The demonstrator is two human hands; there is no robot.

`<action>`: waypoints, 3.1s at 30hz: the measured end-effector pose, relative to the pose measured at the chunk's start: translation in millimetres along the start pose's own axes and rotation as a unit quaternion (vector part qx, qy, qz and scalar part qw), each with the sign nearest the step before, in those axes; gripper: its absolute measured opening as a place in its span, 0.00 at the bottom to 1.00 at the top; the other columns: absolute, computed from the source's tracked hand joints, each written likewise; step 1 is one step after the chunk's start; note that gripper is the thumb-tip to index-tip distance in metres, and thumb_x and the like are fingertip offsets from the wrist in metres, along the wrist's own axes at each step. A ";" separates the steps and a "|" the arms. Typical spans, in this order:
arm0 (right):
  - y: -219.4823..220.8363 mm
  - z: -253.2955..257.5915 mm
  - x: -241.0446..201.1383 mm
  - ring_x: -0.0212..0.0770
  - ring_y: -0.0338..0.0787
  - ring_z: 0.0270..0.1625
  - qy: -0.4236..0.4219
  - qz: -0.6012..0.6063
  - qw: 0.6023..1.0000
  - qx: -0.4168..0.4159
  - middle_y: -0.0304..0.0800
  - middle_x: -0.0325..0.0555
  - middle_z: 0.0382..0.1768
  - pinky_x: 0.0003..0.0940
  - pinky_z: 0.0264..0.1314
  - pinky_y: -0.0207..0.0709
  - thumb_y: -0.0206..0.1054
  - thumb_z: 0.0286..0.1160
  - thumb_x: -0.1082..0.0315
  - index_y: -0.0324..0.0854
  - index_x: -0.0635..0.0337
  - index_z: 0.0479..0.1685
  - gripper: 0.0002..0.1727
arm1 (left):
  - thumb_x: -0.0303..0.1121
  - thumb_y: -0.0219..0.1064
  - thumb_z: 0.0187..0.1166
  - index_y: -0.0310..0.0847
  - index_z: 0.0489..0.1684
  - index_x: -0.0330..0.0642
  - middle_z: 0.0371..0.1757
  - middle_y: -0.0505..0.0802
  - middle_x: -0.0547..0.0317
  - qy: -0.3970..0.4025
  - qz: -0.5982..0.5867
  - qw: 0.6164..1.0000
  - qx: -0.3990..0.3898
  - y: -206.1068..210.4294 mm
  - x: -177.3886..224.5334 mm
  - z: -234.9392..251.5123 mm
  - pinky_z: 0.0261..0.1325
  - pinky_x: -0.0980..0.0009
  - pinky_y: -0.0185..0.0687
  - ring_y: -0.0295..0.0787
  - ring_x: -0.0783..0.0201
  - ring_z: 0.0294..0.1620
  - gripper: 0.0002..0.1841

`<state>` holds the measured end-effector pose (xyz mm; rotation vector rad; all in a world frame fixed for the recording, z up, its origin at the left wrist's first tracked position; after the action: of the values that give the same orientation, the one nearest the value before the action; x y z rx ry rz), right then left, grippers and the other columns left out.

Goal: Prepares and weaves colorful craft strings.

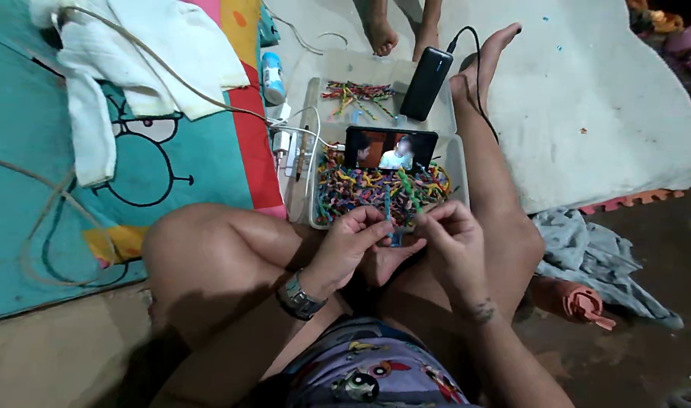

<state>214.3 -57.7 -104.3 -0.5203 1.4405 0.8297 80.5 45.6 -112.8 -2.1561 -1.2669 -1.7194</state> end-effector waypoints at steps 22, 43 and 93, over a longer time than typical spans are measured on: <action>32.8 -4.5 3.2 0.23 0.90 0.42 -0.206 -0.248 0.939 -0.119 0.93 0.45 0.39 0.16 0.50 0.84 0.73 0.74 0.70 0.89 0.69 0.43 0.09 | 0.23 0.64 0.82 0.83 0.35 0.40 0.34 0.91 0.63 0.004 -0.023 0.999 0.044 -13.6 9.4 -6.8 0.42 0.78 0.84 0.87 0.74 0.34 0.05; 10.4 35.0 -4.8 0.23 0.91 0.38 0.014 -0.069 0.975 -0.212 0.94 0.28 0.40 0.23 0.44 0.89 0.72 0.75 0.71 0.90 0.49 0.47 0.07 | 0.24 0.59 0.85 0.77 0.47 0.40 0.32 0.91 0.66 -0.056 -0.004 0.993 -0.104 -5.8 8.2 -11.4 0.44 0.77 0.89 0.91 0.73 0.34 0.04; 5.2 -16.6 -4.8 0.40 0.87 0.53 -0.268 -0.376 0.848 -0.260 0.89 0.48 0.44 0.30 0.61 0.80 0.62 0.84 0.64 0.87 0.57 0.44 0.10 | 0.28 0.63 0.79 0.86 0.36 0.34 0.35 0.89 0.54 0.245 0.417 0.861 -0.158 -10.7 14.9 -14.7 0.48 0.81 0.77 0.84 0.73 0.40 0.08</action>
<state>200.0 -67.9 -100.4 -1.0789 0.3947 0.6292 62.6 52.3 -99.2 -1.7622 0.1080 -1.8965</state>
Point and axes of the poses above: each hand's wrist, its own z-axis towards the middle knuckle, its own y-axis out of the palm, x = y × z, the point moved 4 cm from there along z, towards the middle knuckle
